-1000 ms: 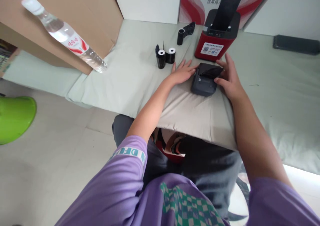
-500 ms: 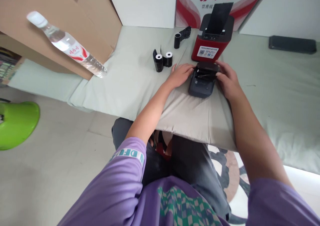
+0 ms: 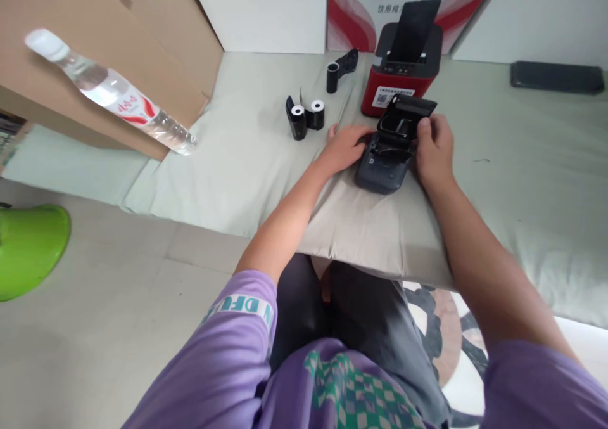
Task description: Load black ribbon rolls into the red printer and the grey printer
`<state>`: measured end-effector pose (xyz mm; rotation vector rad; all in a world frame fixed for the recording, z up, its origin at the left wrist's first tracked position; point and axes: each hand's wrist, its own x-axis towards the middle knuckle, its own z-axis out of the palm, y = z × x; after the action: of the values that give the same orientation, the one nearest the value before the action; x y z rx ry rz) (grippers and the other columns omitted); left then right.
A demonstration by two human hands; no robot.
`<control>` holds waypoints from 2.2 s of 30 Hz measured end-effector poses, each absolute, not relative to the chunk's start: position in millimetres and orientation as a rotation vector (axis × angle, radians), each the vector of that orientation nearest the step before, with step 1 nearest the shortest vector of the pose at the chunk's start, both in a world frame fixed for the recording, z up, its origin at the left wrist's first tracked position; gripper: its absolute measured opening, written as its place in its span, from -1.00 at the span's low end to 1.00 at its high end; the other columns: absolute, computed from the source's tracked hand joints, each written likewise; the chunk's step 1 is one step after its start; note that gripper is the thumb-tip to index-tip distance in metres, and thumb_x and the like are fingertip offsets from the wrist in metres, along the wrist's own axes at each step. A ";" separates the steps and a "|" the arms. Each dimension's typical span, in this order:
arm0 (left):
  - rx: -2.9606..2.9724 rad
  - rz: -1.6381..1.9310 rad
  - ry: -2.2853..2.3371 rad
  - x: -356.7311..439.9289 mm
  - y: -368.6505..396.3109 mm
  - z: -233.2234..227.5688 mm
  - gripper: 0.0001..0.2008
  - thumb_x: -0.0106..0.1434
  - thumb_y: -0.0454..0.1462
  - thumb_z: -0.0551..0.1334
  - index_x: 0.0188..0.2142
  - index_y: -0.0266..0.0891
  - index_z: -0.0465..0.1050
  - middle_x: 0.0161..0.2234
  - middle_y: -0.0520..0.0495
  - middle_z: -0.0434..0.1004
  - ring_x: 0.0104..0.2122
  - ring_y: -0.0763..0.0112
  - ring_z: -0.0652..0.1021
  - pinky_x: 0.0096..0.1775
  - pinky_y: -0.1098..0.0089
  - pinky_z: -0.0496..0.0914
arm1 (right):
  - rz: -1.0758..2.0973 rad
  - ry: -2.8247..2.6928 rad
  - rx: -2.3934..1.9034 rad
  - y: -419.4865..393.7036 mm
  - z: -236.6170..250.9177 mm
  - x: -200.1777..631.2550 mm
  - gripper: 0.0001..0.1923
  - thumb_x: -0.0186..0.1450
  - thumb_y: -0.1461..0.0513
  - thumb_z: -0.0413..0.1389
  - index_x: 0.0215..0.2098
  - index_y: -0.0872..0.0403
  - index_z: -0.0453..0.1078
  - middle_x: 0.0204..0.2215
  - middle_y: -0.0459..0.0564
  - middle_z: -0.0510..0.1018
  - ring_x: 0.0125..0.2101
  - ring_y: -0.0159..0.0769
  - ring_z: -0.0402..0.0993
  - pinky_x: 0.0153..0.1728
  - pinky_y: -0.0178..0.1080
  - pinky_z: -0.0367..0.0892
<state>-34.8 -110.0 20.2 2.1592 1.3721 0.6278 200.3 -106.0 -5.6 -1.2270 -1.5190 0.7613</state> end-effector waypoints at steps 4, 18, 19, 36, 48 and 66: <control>2.154 0.658 1.370 -33.0 -110.2 17.2 -0.50 0.41 -0.44 0.08 0.23 -0.06 0.51 0.26 -0.02 0.62 0.35 0.20 0.44 0.52 -0.26 -0.17 | 0.634 -1.438 -1.254 -113.3 -4.7 195.5 -0.47 0.42 -0.17 0.20 0.20 -0.10 0.32 0.08 0.10 0.56 -0.03 -0.07 0.58 0.11 0.08 0.49; 2.028 1.090 1.092 -28.1 -112.3 28.0 -0.72 0.49 -0.13 0.13 -0.08 -0.15 0.59 0.00 -0.09 0.69 0.06 0.23 0.60 0.12 0.20 0.47 | 0.797 -0.960 -1.207 -95.3 -13.6 200.0 -0.57 0.41 -0.21 0.09 -0.03 -0.13 0.20 -0.16 -0.07 0.45 -0.48 -0.41 0.37 -0.61 -0.34 0.13; 2.084 1.040 1.118 -27.6 -111.5 33.6 -0.73 0.49 -0.14 0.15 -0.07 -0.14 0.61 0.00 -0.09 0.70 0.08 0.20 0.60 0.15 0.18 0.46 | 0.810 -0.940 -1.198 -95.1 -12.9 200.3 -0.55 0.40 -0.23 0.09 -0.04 -0.13 0.20 -0.18 -0.08 0.44 -0.51 -0.43 0.33 -0.62 -0.36 0.07; 2.570 0.004 1.357 7.9 -96.7 102.1 -0.65 0.17 -0.21 0.49 -0.02 0.01 0.74 0.19 -0.11 0.59 0.28 -0.01 0.49 0.18 0.22 0.51 | 0.845 -0.946 -1.228 -96.8 -8.8 199.0 -0.28 0.18 -0.47 0.12 -0.15 -0.08 0.32 -0.18 -0.01 0.48 -0.36 -0.27 0.54 -0.58 -0.29 0.20; 2.676 -0.044 1.453 50.5 -117.0 100.9 -0.76 0.32 -0.49 0.27 -0.12 -0.33 0.70 -0.08 -0.38 0.74 0.06 -0.16 0.67 0.07 -0.02 0.51 | 0.815 -1.015 -1.287 -92.5 -11.4 201.9 -0.34 0.28 -0.46 -0.01 -0.24 -0.10 0.33 -0.50 -0.16 0.31 -0.56 -0.32 0.34 -0.59 -0.22 0.29; 2.072 0.856 1.209 -87.0 -98.2 169.1 -0.80 0.47 -0.26 0.30 0.07 -0.09 0.50 0.20 0.04 0.65 0.15 0.15 0.59 0.23 0.08 0.46 | 0.838 -1.025 -1.257 -89.3 -15.8 206.4 -0.39 0.30 -0.40 0.07 -0.25 -0.08 0.37 -0.48 -0.13 0.34 -0.47 -0.24 0.44 -0.49 -0.15 0.43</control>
<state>-87.0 -98.2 169.1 2.0716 1.2086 0.8557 206.4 -89.3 -15.8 -1.2566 -1.0247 0.8376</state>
